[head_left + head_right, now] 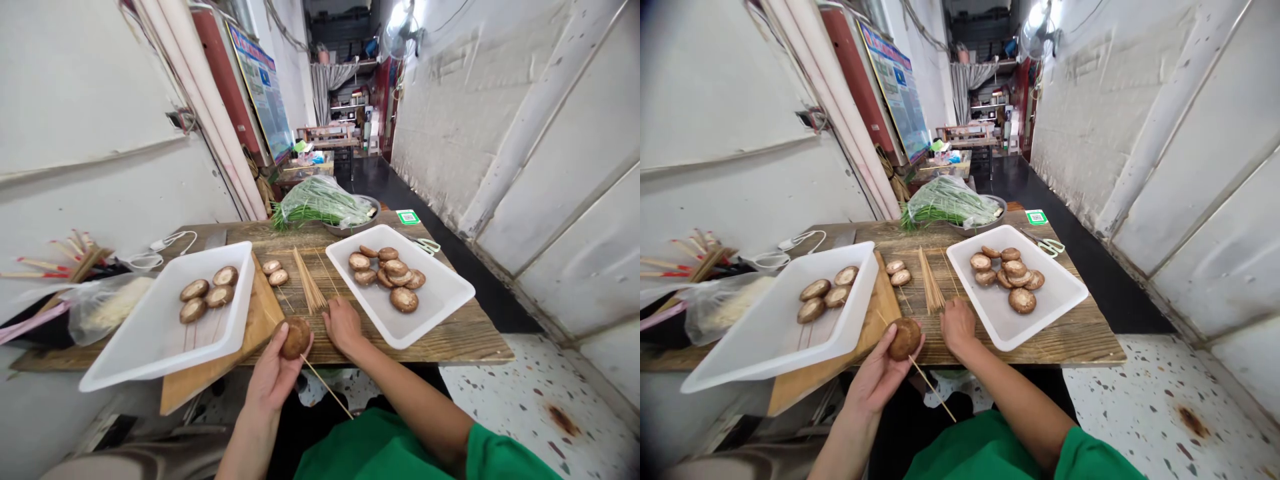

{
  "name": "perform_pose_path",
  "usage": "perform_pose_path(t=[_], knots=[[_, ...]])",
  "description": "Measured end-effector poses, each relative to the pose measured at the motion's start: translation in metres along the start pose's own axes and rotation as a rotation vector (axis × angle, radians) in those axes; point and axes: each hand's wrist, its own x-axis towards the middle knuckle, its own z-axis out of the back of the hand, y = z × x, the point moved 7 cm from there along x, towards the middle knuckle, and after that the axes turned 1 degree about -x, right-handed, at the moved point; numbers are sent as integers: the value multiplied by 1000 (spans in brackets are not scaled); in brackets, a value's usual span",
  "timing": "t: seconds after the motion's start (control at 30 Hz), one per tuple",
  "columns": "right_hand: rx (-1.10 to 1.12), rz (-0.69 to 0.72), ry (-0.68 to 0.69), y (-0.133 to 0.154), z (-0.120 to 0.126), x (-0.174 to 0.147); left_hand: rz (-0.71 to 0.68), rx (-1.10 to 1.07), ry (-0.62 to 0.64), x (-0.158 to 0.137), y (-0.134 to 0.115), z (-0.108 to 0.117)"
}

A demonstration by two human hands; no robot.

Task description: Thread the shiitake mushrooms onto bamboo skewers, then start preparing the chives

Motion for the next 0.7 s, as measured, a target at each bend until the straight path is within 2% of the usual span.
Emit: perform_pose_path(t=[0.17, 0.37, 0.57, 0.7], knots=[[-210, -10, 49, -2, -19, 13, -1, 17, 20, 2, 1, -1], [-322, 25, 89, -4, -26, 17, 21, 20, 38, 2, 10, -4], [-317, 2, 116, -8, -28, 16, -15, 37, 59, 0, 9, -7], [-229, 6, 111, -5, -19, 12, -13, 30, 26, -1, 10, -8]])
